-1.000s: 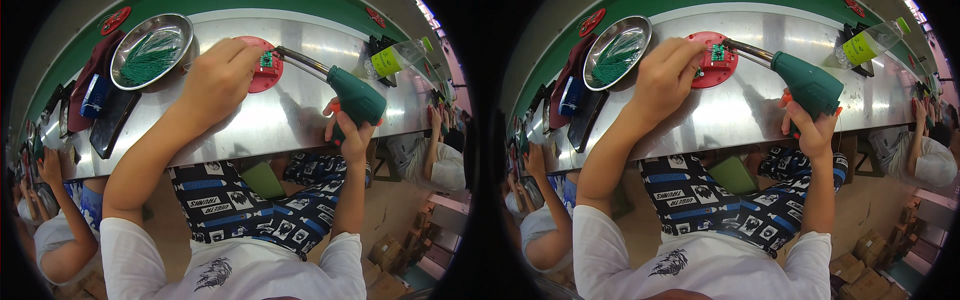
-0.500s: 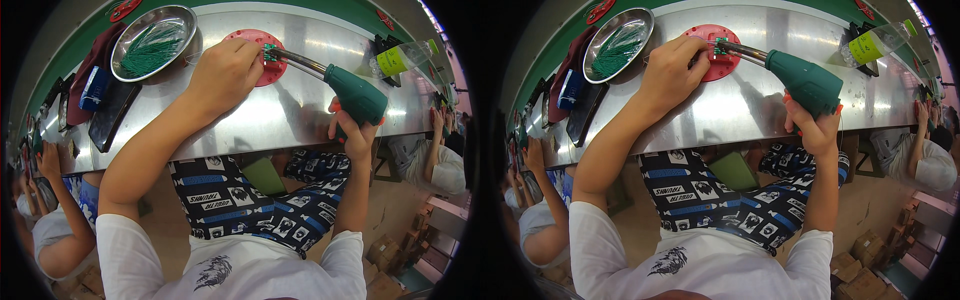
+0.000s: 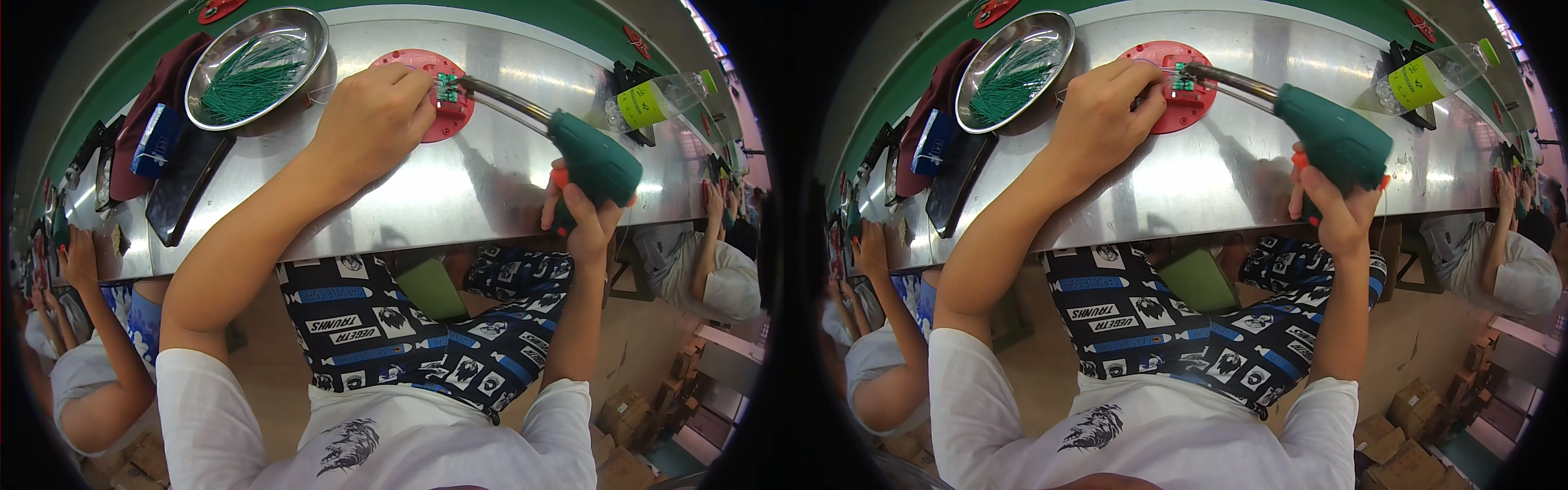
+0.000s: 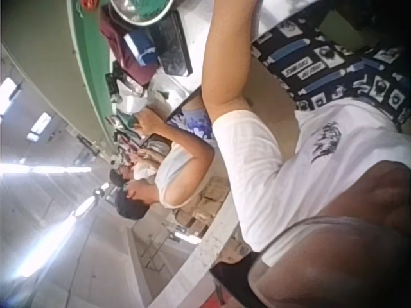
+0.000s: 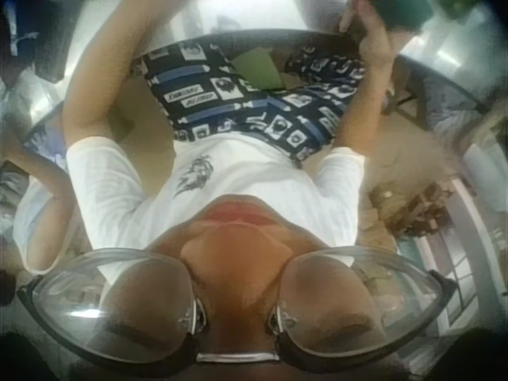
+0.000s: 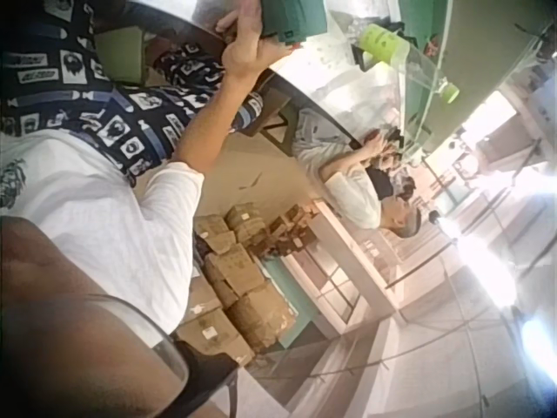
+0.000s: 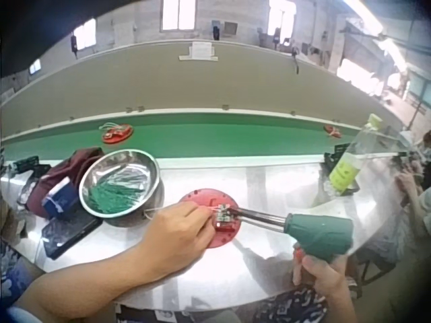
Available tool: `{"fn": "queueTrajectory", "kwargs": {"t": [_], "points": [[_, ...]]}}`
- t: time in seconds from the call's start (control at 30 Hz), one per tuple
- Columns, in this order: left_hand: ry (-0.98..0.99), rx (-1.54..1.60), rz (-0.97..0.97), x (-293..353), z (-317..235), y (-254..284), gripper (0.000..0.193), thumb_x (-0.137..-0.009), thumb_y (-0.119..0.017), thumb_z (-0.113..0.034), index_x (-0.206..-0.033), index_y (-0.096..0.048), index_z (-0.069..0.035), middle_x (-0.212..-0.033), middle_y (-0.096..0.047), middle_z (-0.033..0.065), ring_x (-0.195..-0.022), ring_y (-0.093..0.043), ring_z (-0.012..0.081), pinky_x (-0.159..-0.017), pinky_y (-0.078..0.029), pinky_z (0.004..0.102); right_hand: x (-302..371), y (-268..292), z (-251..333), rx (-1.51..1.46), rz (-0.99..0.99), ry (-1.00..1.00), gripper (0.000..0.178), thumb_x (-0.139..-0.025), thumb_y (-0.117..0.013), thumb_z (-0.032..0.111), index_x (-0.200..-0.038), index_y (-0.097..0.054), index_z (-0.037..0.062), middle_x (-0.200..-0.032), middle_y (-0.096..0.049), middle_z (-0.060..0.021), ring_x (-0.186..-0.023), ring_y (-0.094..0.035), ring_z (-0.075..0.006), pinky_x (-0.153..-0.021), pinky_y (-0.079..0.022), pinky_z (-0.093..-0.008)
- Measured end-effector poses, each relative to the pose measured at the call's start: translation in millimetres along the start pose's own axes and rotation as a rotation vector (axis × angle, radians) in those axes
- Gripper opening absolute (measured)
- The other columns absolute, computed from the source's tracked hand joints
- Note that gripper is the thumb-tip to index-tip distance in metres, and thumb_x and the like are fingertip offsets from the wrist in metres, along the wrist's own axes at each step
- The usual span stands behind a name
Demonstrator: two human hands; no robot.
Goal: Soldering wires onto a printed circuit board attached to a red plastic base on an assembly line.
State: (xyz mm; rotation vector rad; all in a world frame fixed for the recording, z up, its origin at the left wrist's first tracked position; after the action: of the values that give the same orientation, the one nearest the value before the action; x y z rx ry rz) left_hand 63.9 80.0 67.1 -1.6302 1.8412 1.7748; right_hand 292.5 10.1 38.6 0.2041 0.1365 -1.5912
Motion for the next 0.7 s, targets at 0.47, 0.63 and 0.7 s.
{"fn": "queueTrajectory", "kwargs": {"t": [0.47,0.63,0.7], "points": [[0.013,0.013,0.001,-1.7,1.2,1.4,0.010,-0.081,-0.069,-0.008,-0.089,-0.068,-0.002,-0.082,-0.069,0.0150,-0.071,-0.067,0.0321,-0.064,-0.054,0.0393,-0.6,21.5,-7.1,-0.160,-0.157,0.042,0.035,-0.092,-0.059,0.017,-0.114,-0.057,-0.0100,-0.076,-0.058,-0.0154,-0.043,-0.053,-0.0203,-0.039,-0.043,-0.0301],[0.034,0.004,0.011,-1.5,1.5,-1.3,0.010,-0.082,-0.066,-0.010,-0.088,-0.067,-0.002,-0.080,-0.067,0.0147,-0.070,-0.066,0.0328,-0.065,-0.054,0.0415,0.6,23.2,-8.1,-0.193,-0.149,0.043,0.031,-0.092,-0.061,0.015,-0.111,-0.059,-0.0091,-0.078,-0.059,-0.0145,-0.044,-0.056,-0.0203,-0.040,-0.045,-0.0311],[0.028,0.008,0.003,-1.0,0.5,-0.1,0.011,-0.083,-0.063,-0.012,-0.087,-0.067,-0.002,-0.078,-0.066,0.0146,-0.069,-0.065,0.0335,-0.064,-0.055,0.0430,1.3,23.5,-8.6,-0.202,-0.149,0.054,0.030,-0.092,-0.061,0.014,-0.111,-0.059,-0.0091,-0.078,-0.059,-0.0145,-0.044,-0.056,-0.0205,-0.040,-0.045,-0.0310]]}}
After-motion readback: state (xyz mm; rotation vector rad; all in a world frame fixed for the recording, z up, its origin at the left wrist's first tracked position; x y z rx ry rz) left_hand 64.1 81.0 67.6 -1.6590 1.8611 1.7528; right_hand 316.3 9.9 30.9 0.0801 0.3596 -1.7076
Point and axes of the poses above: each hand's wrist, its own x-axis away from the middle knuckle, its own y-axis out of the back of the hand, z = x × y, the point moved 10 cm from there along -x, towards the middle knuckle
